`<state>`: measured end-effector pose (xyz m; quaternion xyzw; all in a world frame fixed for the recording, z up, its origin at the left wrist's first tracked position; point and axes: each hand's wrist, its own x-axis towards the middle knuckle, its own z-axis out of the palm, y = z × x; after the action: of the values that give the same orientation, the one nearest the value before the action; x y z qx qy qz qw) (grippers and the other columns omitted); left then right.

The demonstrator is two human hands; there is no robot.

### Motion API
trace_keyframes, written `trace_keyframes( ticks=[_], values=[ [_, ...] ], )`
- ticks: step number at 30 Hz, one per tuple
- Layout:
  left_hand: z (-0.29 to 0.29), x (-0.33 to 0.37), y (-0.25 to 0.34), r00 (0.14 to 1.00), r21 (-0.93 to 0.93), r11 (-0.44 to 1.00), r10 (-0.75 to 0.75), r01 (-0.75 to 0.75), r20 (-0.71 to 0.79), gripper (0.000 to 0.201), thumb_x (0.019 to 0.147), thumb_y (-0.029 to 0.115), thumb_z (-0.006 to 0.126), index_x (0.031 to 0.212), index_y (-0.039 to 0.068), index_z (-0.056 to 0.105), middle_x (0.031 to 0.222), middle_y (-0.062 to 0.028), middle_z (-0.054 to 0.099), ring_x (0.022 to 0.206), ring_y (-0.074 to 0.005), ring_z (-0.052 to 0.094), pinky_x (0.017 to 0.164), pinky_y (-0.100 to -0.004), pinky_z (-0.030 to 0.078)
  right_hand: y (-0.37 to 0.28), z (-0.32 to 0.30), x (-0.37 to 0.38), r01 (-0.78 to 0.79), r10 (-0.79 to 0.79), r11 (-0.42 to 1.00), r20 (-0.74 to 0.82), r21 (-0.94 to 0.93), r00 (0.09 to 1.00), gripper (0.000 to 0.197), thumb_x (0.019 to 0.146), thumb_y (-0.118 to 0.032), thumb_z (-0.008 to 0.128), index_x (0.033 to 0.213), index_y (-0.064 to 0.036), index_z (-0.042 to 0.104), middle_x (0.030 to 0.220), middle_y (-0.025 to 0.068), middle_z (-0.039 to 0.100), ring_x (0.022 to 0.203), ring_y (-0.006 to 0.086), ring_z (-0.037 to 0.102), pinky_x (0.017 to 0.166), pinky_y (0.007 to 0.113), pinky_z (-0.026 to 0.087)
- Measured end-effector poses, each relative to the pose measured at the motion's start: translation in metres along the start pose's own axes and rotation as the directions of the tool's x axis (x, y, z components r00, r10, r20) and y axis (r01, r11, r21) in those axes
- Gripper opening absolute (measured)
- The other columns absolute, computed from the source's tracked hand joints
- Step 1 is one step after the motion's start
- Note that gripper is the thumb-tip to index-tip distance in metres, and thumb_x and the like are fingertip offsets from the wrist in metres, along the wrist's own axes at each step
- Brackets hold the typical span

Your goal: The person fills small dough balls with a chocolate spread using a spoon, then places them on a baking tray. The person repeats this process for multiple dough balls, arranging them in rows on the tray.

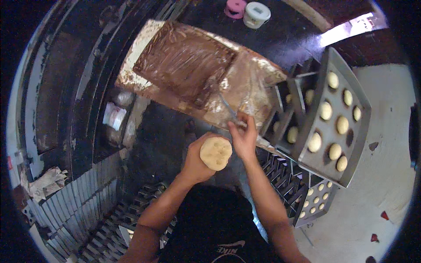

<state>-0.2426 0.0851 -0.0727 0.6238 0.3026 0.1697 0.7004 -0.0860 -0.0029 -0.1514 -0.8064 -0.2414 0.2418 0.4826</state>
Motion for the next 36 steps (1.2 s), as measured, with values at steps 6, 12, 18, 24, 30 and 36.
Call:
trace_keyframes(
  ticks=[6,12,18,24,30,36],
  values=[
    [-0.099,0.020,-0.041,0.973,-0.153,0.965,-0.224,0.214,-0.053,0.049,0.068,-0.005,0.084,0.115,0.002,0.070,0.116,-0.0098,0.073,0.108,-0.0194,0.070,0.096,-0.0338,0.056,0.079,0.077,0.074,0.249,-0.287,0.918,-0.083,-0.308,0.954,0.028,0.094,-0.001,0.068,0.121,0.0017,0.067,0.109,0.0177,0.070,0.097,0.0318,0.069,0.088,0.037,0.055],
    [-0.212,0.042,-0.059,0.992,0.143,0.986,-0.076,0.091,-0.104,0.061,0.065,-0.009,0.080,0.122,0.005,0.063,0.115,-0.0109,0.072,0.107,-0.0222,0.070,0.098,-0.0378,0.055,-0.050,0.082,0.066,0.294,-0.158,0.798,0.288,-0.526,0.944,0.029,0.086,0.003,0.068,0.114,-0.0027,0.074,0.095,0.0170,0.068,0.086,0.0339,0.070,0.075,0.040,0.057],
    [-0.254,0.065,-0.052,0.982,0.199,0.962,-0.187,0.186,-0.015,0.060,0.067,-0.012,0.076,0.123,0.005,0.062,0.119,-0.0120,0.069,0.112,-0.0266,0.068,0.098,-0.0374,0.054,-0.072,0.096,0.110,0.515,-0.161,0.648,0.560,-0.560,0.812,0.030,0.079,0.001,0.068,0.107,-0.0062,0.075,0.094,0.0133,0.066,0.082,0.0355,0.069,0.069,0.045,0.057],
    [-0.257,0.054,-0.058,0.984,0.153,0.972,-0.179,0.179,-0.015,0.061,0.064,-0.011,0.077,0.121,0.005,0.065,0.118,-0.0113,0.071,0.108,-0.0260,0.070,0.095,-0.0365,0.055,-0.070,0.103,0.113,0.456,-0.100,0.706,0.562,-0.541,0.821,0.028,0.079,0.003,0.069,0.105,-0.0056,0.074,0.096,0.0144,0.066,0.084,0.0365,0.070,0.070,0.045,0.058],
    [-0.256,0.049,-0.051,0.999,0.132,0.990,-0.051,0.052,-0.007,0.060,0.065,-0.008,0.083,0.121,0.005,0.065,0.120,-0.0113,0.071,0.104,-0.0223,0.071,0.092,-0.0363,0.057,-0.062,0.118,0.117,0.422,-0.072,0.732,0.555,-0.535,0.829,0.026,0.083,0.005,0.066,0.107,-0.0054,0.073,0.099,0.0163,0.067,0.089,0.0399,0.068,0.076,0.046,0.057],
    [-0.250,0.050,-0.058,0.981,-0.008,1.000,-0.008,0.006,-0.195,0.056,0.070,-0.002,0.089,0.119,0.003,0.064,0.120,-0.0129,0.069,0.108,-0.0227,0.068,0.093,-0.0389,0.057,-0.050,0.149,0.117,0.430,-0.174,0.775,0.498,-0.462,0.849,0.018,0.088,0.000,0.068,0.104,-0.0030,0.074,0.094,0.0177,0.070,0.089,0.0373,0.069,0.079,0.045,0.057]
  ],
)
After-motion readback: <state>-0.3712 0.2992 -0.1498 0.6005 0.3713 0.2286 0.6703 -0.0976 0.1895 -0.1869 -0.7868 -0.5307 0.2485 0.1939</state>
